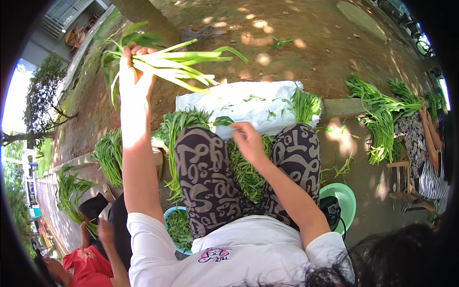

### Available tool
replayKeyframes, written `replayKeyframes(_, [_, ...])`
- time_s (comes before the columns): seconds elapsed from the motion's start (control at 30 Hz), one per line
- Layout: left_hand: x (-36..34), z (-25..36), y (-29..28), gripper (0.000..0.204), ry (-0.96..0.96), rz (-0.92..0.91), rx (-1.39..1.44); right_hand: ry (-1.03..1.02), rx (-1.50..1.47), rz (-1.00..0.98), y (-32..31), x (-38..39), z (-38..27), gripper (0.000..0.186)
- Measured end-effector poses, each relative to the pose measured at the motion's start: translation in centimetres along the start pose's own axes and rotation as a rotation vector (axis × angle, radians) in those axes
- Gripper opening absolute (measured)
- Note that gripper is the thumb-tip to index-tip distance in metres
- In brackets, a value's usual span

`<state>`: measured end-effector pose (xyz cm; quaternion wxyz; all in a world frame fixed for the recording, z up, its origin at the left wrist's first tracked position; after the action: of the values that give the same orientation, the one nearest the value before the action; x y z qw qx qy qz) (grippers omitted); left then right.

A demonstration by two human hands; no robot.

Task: The person sorts bunches of leafy green vegetables by hand, picking through the stems and leaves and placing the items into piles on a plastic sheet and the ground.

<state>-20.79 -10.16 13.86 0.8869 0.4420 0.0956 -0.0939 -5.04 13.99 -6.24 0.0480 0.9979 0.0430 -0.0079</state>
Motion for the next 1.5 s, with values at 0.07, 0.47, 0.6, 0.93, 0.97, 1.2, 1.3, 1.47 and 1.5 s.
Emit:
replayKeyframes(0.07, [1.1,-1.9,-1.3,0.024,-0.041,0.104,-0.013,0.269,-0.377,0.221,-2.7,-1.3,1.5,0.027])
replayKeyframes(0.47, [13.7,-15.6,-4.4,0.014,-0.406,0.455,-0.171,-0.143,-0.265,0.863,-16.7,-1.5,3.0,0.034])
replayKeyframes(0.6, [16.3,-17.2,-5.4,0.016,-0.467,0.469,-0.426,-0.111,-0.138,0.664,-16.1,-1.7,2.3,0.027])
replayKeyframes(0.93, [20.3,-22.6,-4.6,0.021,-0.585,0.511,-0.581,0.201,-0.071,-0.354,-4.2,1.7,1.4,0.032])
replayKeyframes(0.97, [20.5,-22.6,-4.3,0.022,-0.600,0.513,-0.585,0.198,-0.022,-0.339,-4.0,1.9,1.1,0.033])
replayKeyframes(1.2, [22.2,-22.4,-4.5,0.028,-0.623,0.381,-0.558,0.254,-0.181,-0.331,-4.5,2.3,3.1,0.029])
replayKeyframes(1.3, [22.9,-22.2,-4.7,0.033,-0.657,0.334,-0.614,0.309,-0.291,-0.399,-4.5,2.6,3.6,0.024])
replayKeyframes(1.47, [23.0,-21.5,-4.1,0.038,-0.649,0.326,-0.579,0.474,-0.365,-0.407,-5.0,2.8,3.1,0.018])
replayKeyframes(1.5, [22.9,-21.5,-4.0,0.038,-0.648,0.316,-0.588,0.490,-0.355,-0.403,-5.2,2.8,3.1,0.017])
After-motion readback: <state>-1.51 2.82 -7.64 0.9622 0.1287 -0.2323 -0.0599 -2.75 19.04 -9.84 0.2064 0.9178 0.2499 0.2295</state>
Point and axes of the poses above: each hand's wrist, its own x-axis away from the middle knuckle, its own y-axis out of the palm, z = x × y, the point moved 3 cm from there along -x, towards the middle knuckle, and after that the axes turned 12 degrees about -x, right-handed, at the moved point
